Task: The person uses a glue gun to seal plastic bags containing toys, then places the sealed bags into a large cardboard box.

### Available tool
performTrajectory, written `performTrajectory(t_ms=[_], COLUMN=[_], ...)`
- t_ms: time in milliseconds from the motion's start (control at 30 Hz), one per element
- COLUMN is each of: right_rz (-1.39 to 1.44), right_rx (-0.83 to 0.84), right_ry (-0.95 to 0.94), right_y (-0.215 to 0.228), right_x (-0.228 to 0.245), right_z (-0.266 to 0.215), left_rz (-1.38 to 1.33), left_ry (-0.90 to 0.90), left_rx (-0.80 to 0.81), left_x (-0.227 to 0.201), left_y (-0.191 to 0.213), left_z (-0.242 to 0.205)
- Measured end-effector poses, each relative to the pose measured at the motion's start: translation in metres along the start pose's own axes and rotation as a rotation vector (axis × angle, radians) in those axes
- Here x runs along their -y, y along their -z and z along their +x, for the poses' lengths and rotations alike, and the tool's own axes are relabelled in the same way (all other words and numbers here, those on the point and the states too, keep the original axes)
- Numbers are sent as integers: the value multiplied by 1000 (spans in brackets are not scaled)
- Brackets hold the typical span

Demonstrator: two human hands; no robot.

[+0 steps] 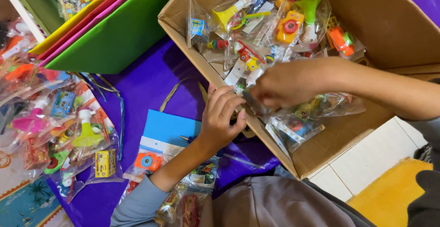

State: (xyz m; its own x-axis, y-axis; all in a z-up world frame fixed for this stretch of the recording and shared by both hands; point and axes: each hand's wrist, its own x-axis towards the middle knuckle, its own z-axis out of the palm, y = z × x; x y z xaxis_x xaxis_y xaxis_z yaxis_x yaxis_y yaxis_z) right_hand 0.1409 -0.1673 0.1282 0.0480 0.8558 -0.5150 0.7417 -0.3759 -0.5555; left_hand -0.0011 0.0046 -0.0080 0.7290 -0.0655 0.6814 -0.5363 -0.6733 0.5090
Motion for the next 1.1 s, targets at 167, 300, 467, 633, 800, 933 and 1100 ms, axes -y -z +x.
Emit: performTrajectory(t_ms=[167,300,467,633,800,933,1100], right_rz=[-473,-821,-1026,-872,-539,-396,-242], right_rx=[-318,-527,-814,-772,-473,-410,15], right_ry=[-185,-323,-434,-468,-414,-280,-200], right_y=[-36,-64,-26,11,-7,-29,-9], right_x=[-65,-111,-108,-126,-132,-103,-29], right_z=[30,54,75,107,116,91,29], left_rz=[-5,-14,-18,-12,-6,-10,64], left_ry=[0,-8,-16,-22,-25,-30,-57], left_rx=[-4,-14,-34,73,-18,-18,-15], left_x=[-1,1,2,-7,2,5,9], left_y=[1,-1,-4,9,-6,-9,-12], left_z=[1,-1,-2,7,-2,-3,-6])
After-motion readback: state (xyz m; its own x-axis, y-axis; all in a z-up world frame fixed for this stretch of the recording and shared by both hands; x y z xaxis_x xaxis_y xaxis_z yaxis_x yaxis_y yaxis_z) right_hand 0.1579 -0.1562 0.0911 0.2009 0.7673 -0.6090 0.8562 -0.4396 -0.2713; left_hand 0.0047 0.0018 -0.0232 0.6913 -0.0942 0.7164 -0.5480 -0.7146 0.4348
